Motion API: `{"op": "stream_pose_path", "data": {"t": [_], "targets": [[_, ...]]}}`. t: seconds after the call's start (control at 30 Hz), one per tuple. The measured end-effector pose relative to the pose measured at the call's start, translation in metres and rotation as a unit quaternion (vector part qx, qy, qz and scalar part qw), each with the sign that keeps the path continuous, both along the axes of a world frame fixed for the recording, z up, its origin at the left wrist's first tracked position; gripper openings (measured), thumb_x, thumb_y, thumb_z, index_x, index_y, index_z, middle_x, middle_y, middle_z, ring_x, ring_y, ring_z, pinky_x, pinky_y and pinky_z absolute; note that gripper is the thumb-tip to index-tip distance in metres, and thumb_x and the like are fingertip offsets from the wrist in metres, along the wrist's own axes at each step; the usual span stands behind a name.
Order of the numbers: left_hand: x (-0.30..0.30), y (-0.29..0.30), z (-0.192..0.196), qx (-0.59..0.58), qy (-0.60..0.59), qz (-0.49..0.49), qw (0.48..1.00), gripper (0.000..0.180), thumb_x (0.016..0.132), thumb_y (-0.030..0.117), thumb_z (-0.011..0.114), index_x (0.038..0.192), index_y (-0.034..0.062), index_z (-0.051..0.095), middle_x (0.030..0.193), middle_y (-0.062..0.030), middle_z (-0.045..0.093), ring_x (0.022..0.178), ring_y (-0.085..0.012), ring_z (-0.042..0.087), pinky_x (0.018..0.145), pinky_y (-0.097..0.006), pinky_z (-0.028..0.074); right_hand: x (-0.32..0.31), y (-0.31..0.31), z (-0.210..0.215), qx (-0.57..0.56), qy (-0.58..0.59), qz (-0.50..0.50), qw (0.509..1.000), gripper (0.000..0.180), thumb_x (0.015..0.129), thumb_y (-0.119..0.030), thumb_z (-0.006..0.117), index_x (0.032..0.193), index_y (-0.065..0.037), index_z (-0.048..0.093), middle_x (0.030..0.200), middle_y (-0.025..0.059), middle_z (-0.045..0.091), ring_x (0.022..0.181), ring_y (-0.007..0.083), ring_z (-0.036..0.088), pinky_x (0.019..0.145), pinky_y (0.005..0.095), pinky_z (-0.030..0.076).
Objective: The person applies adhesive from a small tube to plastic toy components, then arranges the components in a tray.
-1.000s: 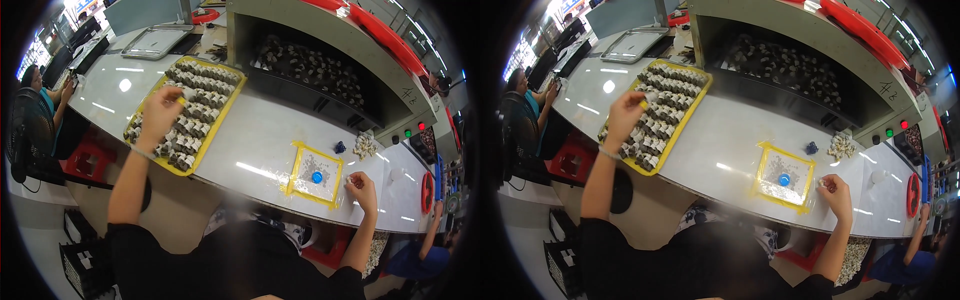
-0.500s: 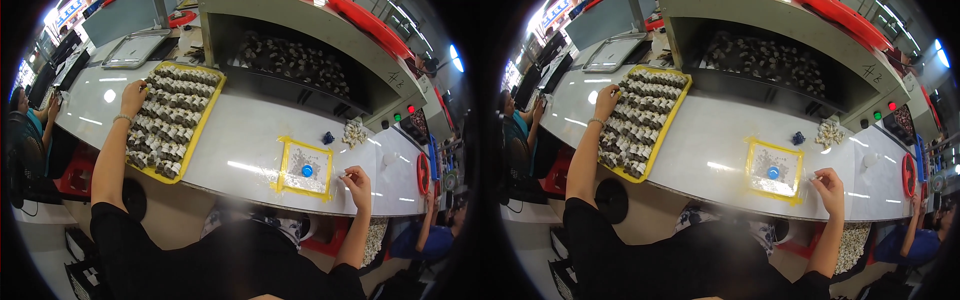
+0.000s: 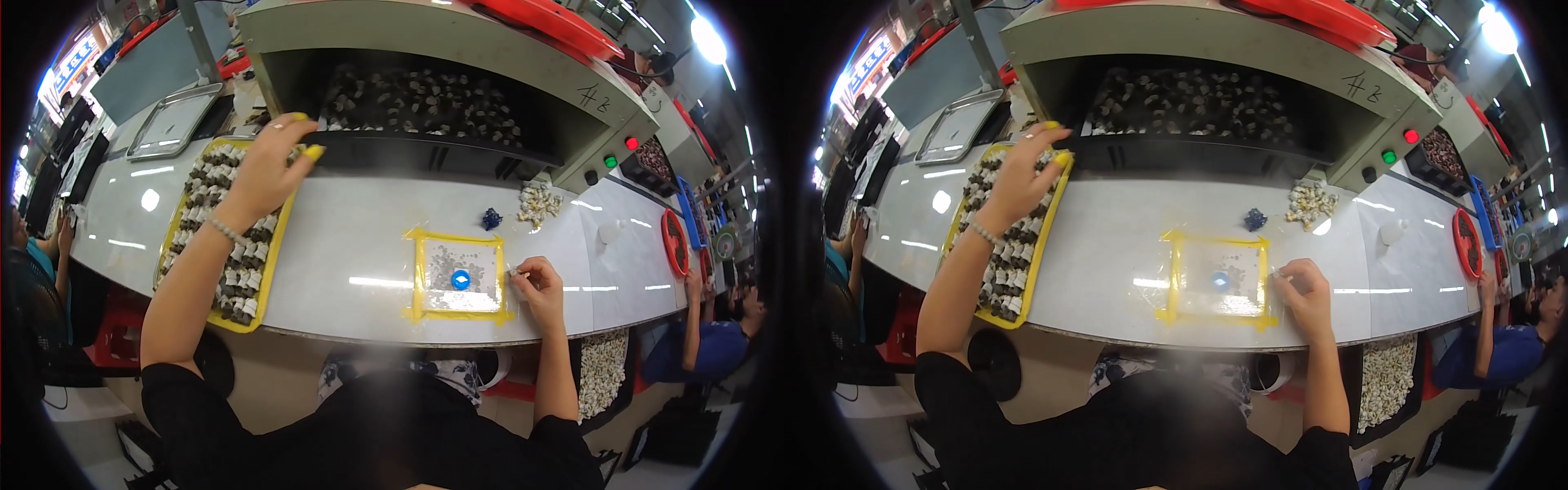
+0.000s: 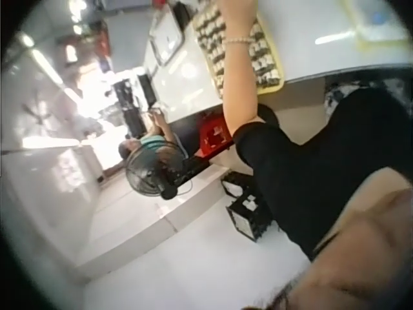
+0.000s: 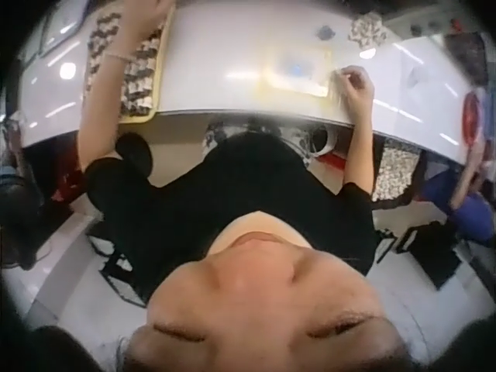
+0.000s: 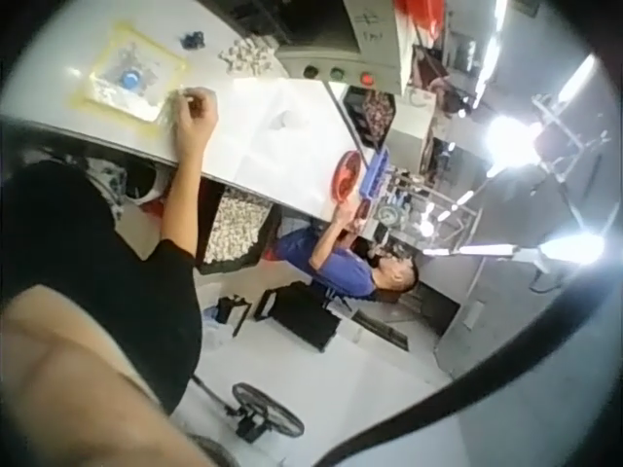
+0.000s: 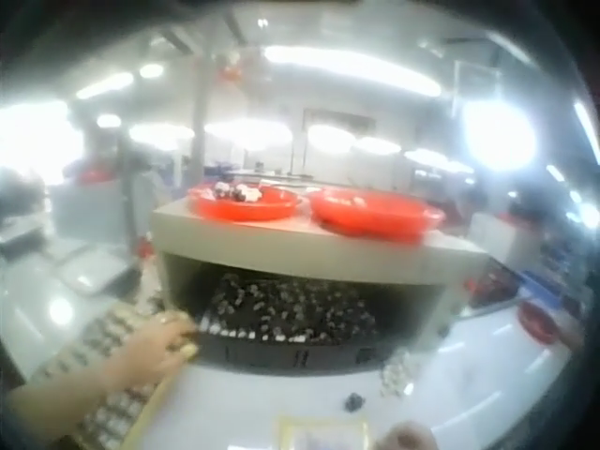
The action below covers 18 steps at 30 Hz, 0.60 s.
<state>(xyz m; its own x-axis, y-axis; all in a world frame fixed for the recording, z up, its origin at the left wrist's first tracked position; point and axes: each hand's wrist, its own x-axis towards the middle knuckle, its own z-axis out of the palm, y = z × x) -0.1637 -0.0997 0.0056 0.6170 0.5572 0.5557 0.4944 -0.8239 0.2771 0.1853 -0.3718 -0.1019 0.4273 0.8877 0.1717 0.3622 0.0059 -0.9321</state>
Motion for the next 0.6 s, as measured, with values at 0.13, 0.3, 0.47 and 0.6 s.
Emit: {"op": "stream_pose_path", "data": {"t": [0.13,0.3,0.47,0.6], "targets": [[0.08,0.034,0.004,-0.054,0.066,-0.058,0.995,0.043,0.087,0.024,0.054,0.124,0.0022,0.049,0.12,-0.0224,0.051,0.111,-0.0344,0.05,0.095,-0.037,0.039,-0.002,0.001,-0.006,0.024,-0.003,-0.014,1.0,0.013,0.074,0.001,0.064,0.086,0.0,0.058,0.086,0.0056,0.056,0.078,0.0136,0.053,0.071,0.0242,0.043],[0.171,0.09,0.006,-0.286,0.246,-0.018,0.926,0.066,0.084,0.045,0.056,0.128,-0.003,0.045,0.13,-0.0268,0.044,0.117,-0.0369,0.046,0.098,-0.036,0.037,-0.002,0.001,0.0,0.018,-0.02,-0.005,1.0,0.012,0.074,0.001,0.064,0.084,-0.001,0.06,0.085,0.0071,0.058,0.077,0.0168,0.057,0.068,0.0255,0.045],[0.233,0.153,-0.041,-0.196,0.291,-0.064,0.934,0.096,0.075,0.064,0.056,0.141,0.0031,0.025,0.141,-0.0249,0.032,0.131,-0.0366,0.031,0.106,-0.038,0.028,0.002,-0.002,0.006,0.012,-0.084,0.02,0.996,0.015,0.073,0.005,0.065,0.087,0.0,0.06,0.088,0.0079,0.058,0.079,0.016,0.058,0.07,0.0246,0.047],[0.264,0.173,-0.063,-0.188,0.276,-0.031,0.942,0.102,0.071,0.064,0.061,0.144,0.0054,0.02,0.137,-0.027,0.035,0.13,-0.0363,0.031,0.104,-0.041,0.031,0.006,-0.001,0.005,0.017,-0.103,0.04,0.994,0.015,0.074,0.001,0.065,0.087,0.0,0.06,0.087,0.0118,0.06,0.078,0.0246,0.06,0.069,0.0304,0.049]]}}
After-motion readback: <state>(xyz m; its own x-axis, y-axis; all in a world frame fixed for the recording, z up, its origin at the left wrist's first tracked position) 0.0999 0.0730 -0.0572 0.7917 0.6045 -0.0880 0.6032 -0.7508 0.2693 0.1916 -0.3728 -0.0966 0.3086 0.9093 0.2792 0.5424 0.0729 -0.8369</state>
